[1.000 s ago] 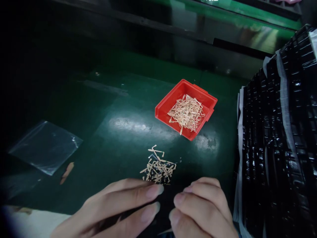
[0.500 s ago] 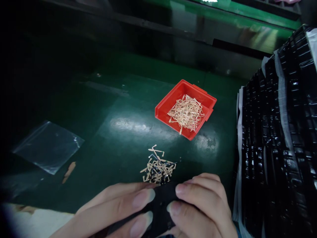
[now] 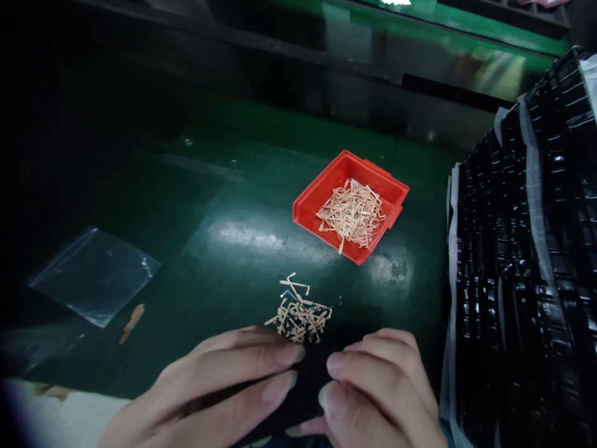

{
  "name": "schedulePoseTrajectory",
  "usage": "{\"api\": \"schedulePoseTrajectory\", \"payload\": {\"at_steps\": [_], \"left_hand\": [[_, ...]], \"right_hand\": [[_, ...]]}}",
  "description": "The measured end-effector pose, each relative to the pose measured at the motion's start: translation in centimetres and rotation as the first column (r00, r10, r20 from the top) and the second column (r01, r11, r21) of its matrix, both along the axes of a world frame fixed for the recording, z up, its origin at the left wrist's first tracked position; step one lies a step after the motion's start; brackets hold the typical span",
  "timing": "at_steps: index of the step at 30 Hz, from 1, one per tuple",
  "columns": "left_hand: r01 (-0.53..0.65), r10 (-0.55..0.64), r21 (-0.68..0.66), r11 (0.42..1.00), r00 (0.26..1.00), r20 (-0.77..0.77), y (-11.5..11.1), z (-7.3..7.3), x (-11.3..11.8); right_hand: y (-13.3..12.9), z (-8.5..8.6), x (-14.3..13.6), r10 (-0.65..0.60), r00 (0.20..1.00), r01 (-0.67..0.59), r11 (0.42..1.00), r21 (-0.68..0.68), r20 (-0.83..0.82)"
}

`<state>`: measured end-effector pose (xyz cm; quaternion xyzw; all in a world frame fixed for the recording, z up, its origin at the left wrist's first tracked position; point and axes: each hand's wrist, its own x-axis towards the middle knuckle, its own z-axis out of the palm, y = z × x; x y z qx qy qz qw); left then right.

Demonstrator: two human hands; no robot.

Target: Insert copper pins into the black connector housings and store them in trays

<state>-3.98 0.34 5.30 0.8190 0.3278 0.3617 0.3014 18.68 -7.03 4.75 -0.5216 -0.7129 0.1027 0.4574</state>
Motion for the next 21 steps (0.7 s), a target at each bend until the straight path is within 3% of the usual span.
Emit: {"api": "schedulePoseTrajectory", "payload": {"at_steps": [2,5,7,9,12,15,18,21], "left_hand": [[0.029,-0.027,-0.043,0.999,0.998,0.054,0.3,-0.1,0.5],[0.057,0.011,-0.255,0.965,0.966,0.257,0.1,-0.5,2.0],[0.082,0.095,-0.436,0.896,0.924,0.370,-0.3,-0.8,2.9],[0.109,0.187,-0.587,0.802,0.888,0.420,-0.6,-1.0,3.3],[0.166,0.214,-0.703,0.692,0.882,0.419,-0.6,-1.0,3.2],[0.191,0.207,-0.763,0.618,0.896,0.392,-0.7,-0.9,3.0],[0.154,0.305,-0.853,0.498,0.890,0.339,-1.0,-1.2,3.0],[0.188,0.346,-0.905,0.380,0.879,0.328,-1.4,-1.7,3.0]], "right_hand": [[0.3,0.1,-0.2,-0.025,0.999,0.025,1.000,-0.002,-0.029],[0.7,-0.6,-1.8,-0.118,0.982,0.123,0.992,0.026,-0.148],[0.7,-1.2,-2.8,-0.193,0.950,0.195,0.981,-0.017,-0.246],[0.6,-1.5,-3.1,-0.257,0.925,0.225,0.964,-0.141,-0.282],[0.5,-1.5,-2.4,-0.249,0.932,0.151,0.927,-0.343,-0.265],[0.8,-1.1,-1.8,-0.231,0.895,0.054,0.906,-0.420,-0.382],[0.9,-1.0,-1.7,-0.294,0.775,-0.067,0.842,-0.535,-0.559],[0.6,-1.2,-1.7,-0.386,0.671,-0.152,0.764,-0.627,-0.633]]}}
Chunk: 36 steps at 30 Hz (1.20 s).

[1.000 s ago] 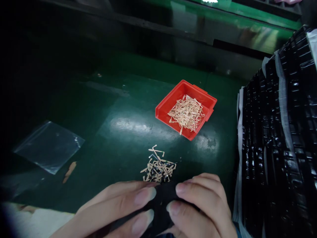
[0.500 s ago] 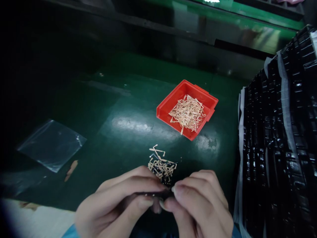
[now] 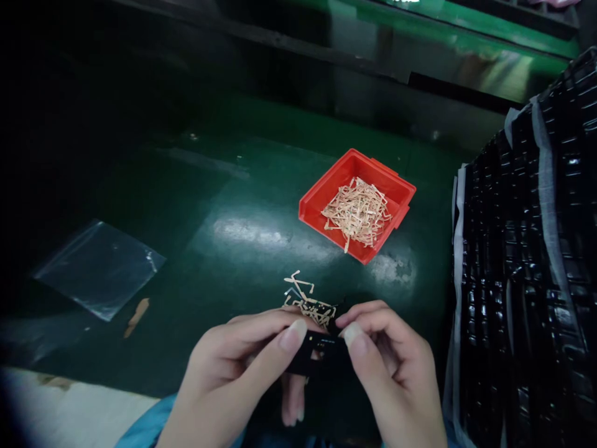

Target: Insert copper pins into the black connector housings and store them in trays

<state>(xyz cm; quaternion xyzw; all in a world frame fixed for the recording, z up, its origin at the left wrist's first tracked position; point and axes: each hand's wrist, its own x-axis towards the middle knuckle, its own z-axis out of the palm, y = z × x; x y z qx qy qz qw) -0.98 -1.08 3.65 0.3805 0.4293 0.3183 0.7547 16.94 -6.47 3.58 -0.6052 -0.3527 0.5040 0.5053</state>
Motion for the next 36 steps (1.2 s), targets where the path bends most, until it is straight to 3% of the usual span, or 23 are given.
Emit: {"api": "schedulePoseTrajectory", "payload": {"at_steps": [2,5,9,15,20,24,27,32,34,36], "left_hand": [[0.004,-0.002,-0.046,0.999,0.999,0.035,-0.1,-0.3,-0.1],[0.016,-0.009,-0.096,0.995,0.997,0.073,0.0,-0.4,-0.2],[0.082,-0.046,-0.216,0.973,0.985,0.165,0.4,-0.5,-0.2],[0.133,-0.075,-0.300,0.945,0.978,0.197,1.0,-0.6,-0.3],[0.050,-0.037,-0.256,0.965,0.998,0.056,0.6,-0.1,0.3],[-0.012,0.022,-0.170,0.985,0.998,0.060,-0.1,-0.6,0.6],[-0.029,0.036,-0.131,0.991,0.998,0.052,-0.1,-0.9,0.7],[-0.055,0.060,-0.067,0.996,0.996,0.068,0.2,-0.8,0.9],[-0.064,0.071,-0.071,0.995,0.992,0.102,0.2,-0.9,0.8],[-0.088,0.098,-0.079,0.993,0.986,0.135,0.1,-1.0,0.7]], "right_hand": [[-0.3,-0.1,0.0,0.000,1.000,0.000,1.000,-0.002,0.018],[-0.5,-0.2,-0.1,-0.015,0.981,0.002,0.998,0.065,0.191],[-0.5,-0.3,-0.9,-0.130,0.886,0.048,0.980,0.192,0.444],[-0.4,-0.8,-2.0,-0.275,0.762,0.063,0.932,0.356,0.587],[0.0,-1.1,-1.3,-0.287,0.649,-0.110,0.881,0.461,0.705],[-0.1,-0.9,-0.9,-0.269,0.606,-0.241,0.835,0.495,0.749],[-0.3,-0.7,-1.2,-0.277,0.620,-0.256,0.813,0.523,0.734],[-0.3,-0.5,-2.2,-0.268,0.709,-0.170,0.833,0.527,0.652],[-0.3,-0.3,-2.7,-0.286,0.738,-0.104,0.847,0.522,0.611],[-0.3,0.0,-3.4,-0.325,0.773,0.042,0.883,0.467,0.545]]}}
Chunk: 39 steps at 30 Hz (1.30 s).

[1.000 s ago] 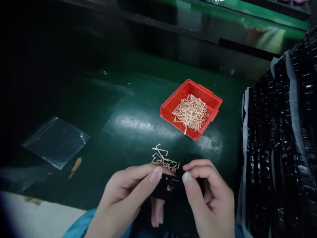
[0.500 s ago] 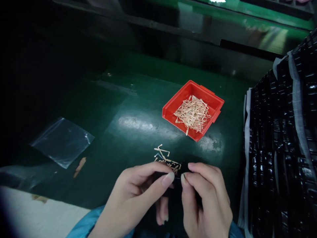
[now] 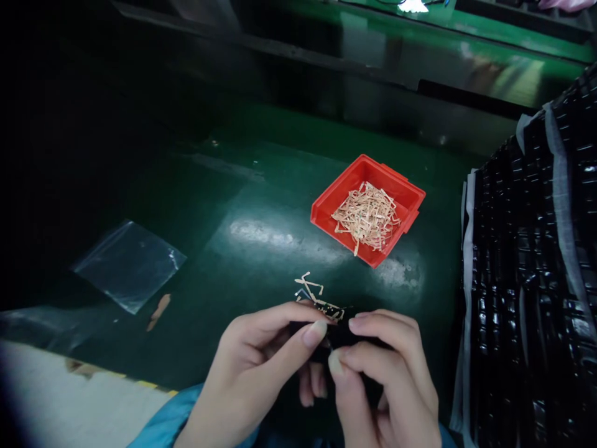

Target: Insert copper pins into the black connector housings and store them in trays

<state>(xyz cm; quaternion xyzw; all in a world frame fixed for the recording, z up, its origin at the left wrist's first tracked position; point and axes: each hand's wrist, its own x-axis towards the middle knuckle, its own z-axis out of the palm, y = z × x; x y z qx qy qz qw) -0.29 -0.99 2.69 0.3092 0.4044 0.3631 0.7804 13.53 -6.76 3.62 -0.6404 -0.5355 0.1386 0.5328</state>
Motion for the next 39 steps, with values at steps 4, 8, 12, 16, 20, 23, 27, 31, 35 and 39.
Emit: {"api": "schedulePoseTrajectory", "payload": {"at_steps": [4,8,12,16,20,23,27,31,35,39], "left_hand": [[-0.027,0.028,-0.034,0.999,0.999,0.032,-0.1,0.3,0.1],[-0.104,0.101,-0.115,0.988,0.994,-0.033,0.2,1.2,0.3],[-0.140,0.131,-0.135,0.981,0.989,-0.072,0.6,1.7,0.4],[-0.116,0.108,-0.134,0.984,0.992,-0.065,0.7,1.6,0.3],[-0.087,0.082,-0.145,0.986,0.996,-0.038,0.8,1.6,0.3],[-0.086,0.081,-0.134,0.987,0.996,-0.045,0.8,1.6,0.3],[-0.094,0.084,-0.129,0.987,0.993,-0.085,0.7,1.7,0.6],[-0.095,0.081,-0.070,0.993,0.980,-0.181,0.3,1.7,0.6],[-0.048,0.056,0.041,0.998,0.976,-0.209,0.0,1.0,0.2],[-0.014,0.050,0.225,0.974,0.987,-0.153,-0.3,0.4,0.1]], "right_hand": [[-0.2,0.7,-1.2,-0.203,0.956,0.157,0.964,-0.215,-0.213],[-0.4,0.4,-0.4,-0.137,0.973,0.105,0.979,-0.174,-0.186],[-0.4,-0.4,1.6,-0.043,0.995,0.036,0.996,-0.083,-0.091],[-0.2,-0.8,2.3,-0.002,0.995,-0.011,0.991,-0.134,-0.096],[-0.1,-0.4,1.6,-0.037,0.988,-0.001,0.967,-0.255,-0.147],[-0.2,0.1,0.9,-0.135,0.976,0.072,0.941,-0.329,-0.173],[-0.3,0.2,1.0,-0.121,0.982,0.074,0.952,-0.298,-0.143],[-0.1,-0.3,1.6,-0.014,0.995,-0.009,0.977,-0.214,-0.102],[-0.1,-0.9,1.7,0.017,0.994,-0.037,0.982,-0.185,-0.110],[-0.2,-1.2,1.5,0.008,0.995,-0.023,0.987,-0.157,-0.096]]}}
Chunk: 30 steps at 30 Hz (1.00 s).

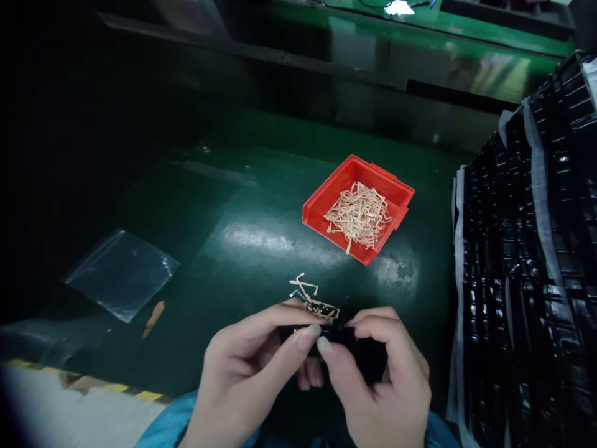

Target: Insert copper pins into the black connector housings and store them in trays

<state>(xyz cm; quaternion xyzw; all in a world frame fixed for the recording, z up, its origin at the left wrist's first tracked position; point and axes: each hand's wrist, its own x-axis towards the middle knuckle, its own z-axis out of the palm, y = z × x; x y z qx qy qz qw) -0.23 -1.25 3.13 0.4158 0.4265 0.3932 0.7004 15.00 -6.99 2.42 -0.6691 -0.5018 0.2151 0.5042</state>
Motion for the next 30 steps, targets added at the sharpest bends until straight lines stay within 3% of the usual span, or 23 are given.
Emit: {"api": "schedulePoseTrajectory", "payload": {"at_steps": [3,7,9,11,14,16,20,24,27,28,30], "left_hand": [[-0.049,0.049,0.006,0.999,0.999,-0.001,-0.3,0.3,0.3],[-0.099,0.099,-0.140,0.985,0.995,-0.003,-0.3,0.9,0.5],[-0.096,0.096,-0.182,0.979,0.995,-0.007,-0.2,1.1,0.5],[-0.101,0.098,-0.184,0.978,0.995,-0.027,-0.1,1.1,0.4],[-0.123,0.114,-0.135,0.983,0.991,-0.069,-0.1,1.0,0.4],[-0.129,0.123,-0.053,0.990,0.988,-0.097,-0.1,0.9,0.3],[-0.037,0.087,0.247,0.968,0.977,-0.196,0.0,0.6,-0.1],[0.108,0.108,0.568,0.816,0.937,-0.332,0.7,0.7,-0.3],[0.160,0.141,0.713,0.682,0.928,-0.344,1.0,0.9,-0.2],[0.169,0.150,0.736,0.656,0.926,-0.347,1.0,0.9,-0.2],[0.197,0.150,0.727,0.658,0.912,-0.383,0.9,0.9,-0.4]], "right_hand": [[0.1,0.2,-0.2,-0.028,1.000,0.028,1.000,-0.009,-0.005],[0.4,0.4,-0.5,-0.041,0.999,0.040,0.998,-0.049,-0.019],[0.4,0.2,-0.5,-0.079,0.997,0.079,0.997,-0.008,0.011],[0.3,-0.2,-0.3,-0.101,0.987,0.089,0.992,0.095,0.126],[0.3,-0.4,0.5,-0.013,0.916,-0.069,0.979,0.190,0.400],[0.5,-0.3,0.7,0.050,0.868,-0.159,0.970,0.182,0.494],[0.9,-0.1,0.4,0.012,0.887,-0.124,0.969,0.213,0.462],[0.8,-0.1,0.6,0.046,0.936,-0.110,0.979,0.169,0.348],[0.5,-0.2,1.3,0.090,0.950,-0.138,0.980,0.144,0.297],[0.4,-0.1,1.5,0.102,0.950,-0.151,0.977,0.149,0.294],[0.4,0.0,1.6,0.137,0.942,-0.197,0.965,0.175,0.306]]}}
